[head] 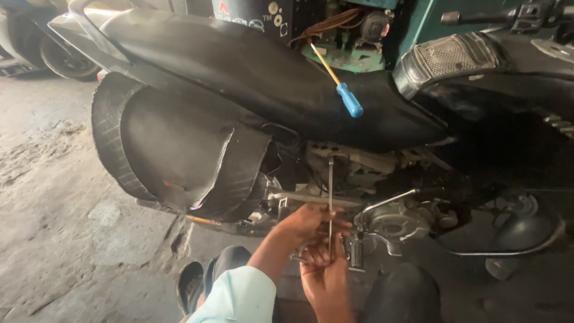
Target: The person sits on a chair beside a scooter and uses a T-handle socket wrench to loosen and tighten bolts on the scooter's underbody near the footrest area. The person then stands up, picks up a black plastic footrest panel from the floor, and works on the panel and mounting area by hand.
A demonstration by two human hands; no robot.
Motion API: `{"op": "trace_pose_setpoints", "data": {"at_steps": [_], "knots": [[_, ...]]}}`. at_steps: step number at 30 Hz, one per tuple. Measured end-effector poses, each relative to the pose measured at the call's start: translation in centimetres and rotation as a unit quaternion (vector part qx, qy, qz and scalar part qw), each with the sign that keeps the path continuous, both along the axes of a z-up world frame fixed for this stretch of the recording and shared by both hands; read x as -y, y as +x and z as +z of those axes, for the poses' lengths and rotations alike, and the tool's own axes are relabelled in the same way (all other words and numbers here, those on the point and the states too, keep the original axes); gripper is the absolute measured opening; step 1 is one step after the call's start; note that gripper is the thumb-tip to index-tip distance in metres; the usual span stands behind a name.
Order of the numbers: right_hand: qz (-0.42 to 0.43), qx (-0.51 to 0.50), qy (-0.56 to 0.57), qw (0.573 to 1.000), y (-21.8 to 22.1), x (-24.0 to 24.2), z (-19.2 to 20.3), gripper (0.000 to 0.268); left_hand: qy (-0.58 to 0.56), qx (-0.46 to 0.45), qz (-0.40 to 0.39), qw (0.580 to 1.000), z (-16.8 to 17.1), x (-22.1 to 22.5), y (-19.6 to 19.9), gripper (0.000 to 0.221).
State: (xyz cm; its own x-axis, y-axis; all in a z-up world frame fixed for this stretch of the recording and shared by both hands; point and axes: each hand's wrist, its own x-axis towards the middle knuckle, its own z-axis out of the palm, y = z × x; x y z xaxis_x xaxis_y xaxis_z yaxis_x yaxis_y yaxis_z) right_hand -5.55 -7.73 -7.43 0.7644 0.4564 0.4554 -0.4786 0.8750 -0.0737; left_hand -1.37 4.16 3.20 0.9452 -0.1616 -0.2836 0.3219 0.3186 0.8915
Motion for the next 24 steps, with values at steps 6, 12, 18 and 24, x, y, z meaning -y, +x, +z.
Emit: {"op": "trace_pose_setpoints", "data": {"at_steps": [6, 12, 18, 24], "knots": [[-0.052, -0.406, -0.314, 0.857, -4.7, 0.1, 10.7, 0.061, -0.011, -0.029, -0.049, 0.998, 0.0, -0.6, 0.8, 0.037], [-0.149, -0.358, -0.472, 0.792, -2.7, 3.0, -10.0, 0.077, -0.039, -0.014, -0.039, 0.998, -3.3, -1.4, 2.6, 0.041], [-0.283, -0.155, -0.599, 0.733, 0.0, 4.8, -12.3, 0.052, 0.001, 0.01, 0.014, 1.0, -4.4, -1.6, 3.5, 0.053], [0.09, -0.095, -0.398, 0.908, 5.7, 6.6, -23.5, 0.057, 0.001, -0.006, -0.006, 1.0, -1.6, -1.2, 1.3, 0.049]]}}
